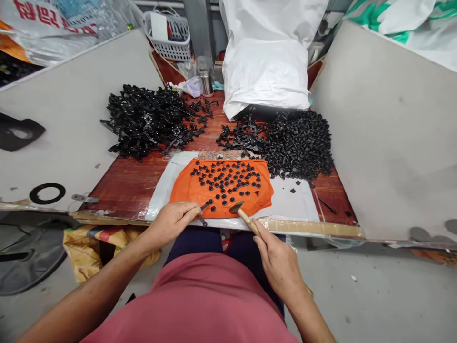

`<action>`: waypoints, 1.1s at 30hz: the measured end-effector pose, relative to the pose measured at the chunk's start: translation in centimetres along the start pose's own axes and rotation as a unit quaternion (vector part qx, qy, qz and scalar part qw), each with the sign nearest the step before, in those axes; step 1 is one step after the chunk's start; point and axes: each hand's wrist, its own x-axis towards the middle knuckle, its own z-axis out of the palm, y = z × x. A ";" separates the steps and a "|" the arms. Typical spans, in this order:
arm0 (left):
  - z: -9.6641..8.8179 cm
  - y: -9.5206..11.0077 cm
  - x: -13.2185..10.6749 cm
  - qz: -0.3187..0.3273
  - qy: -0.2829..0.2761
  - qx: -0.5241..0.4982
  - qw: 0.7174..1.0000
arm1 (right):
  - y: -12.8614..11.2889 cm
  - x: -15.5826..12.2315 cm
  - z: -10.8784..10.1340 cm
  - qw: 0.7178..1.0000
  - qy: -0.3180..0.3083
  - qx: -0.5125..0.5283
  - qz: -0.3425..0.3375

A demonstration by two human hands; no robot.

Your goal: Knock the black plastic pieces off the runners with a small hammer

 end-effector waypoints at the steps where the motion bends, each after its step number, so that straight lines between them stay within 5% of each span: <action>1: 0.2 0.1 -0.1 0.002 -0.001 0.000 1.000 | 0.0 0.0 0.0 1.000 0.002 0.000 -0.001; 14: 1.5 -0.2 0.1 0.031 0.033 0.015 0.999 | 0.0 -0.1 0.1 1.000 0.008 -0.015 -0.003; 23: 1.1 0.2 0.3 -0.003 -0.008 0.022 1.000 | -0.1 -0.1 -0.2 0.999 0.013 -0.020 -0.023; 33: 0.9 0.9 0.5 -0.031 -0.044 0.036 0.998 | -4.1 1.9 -2.4 0.989 0.050 -0.008 -0.140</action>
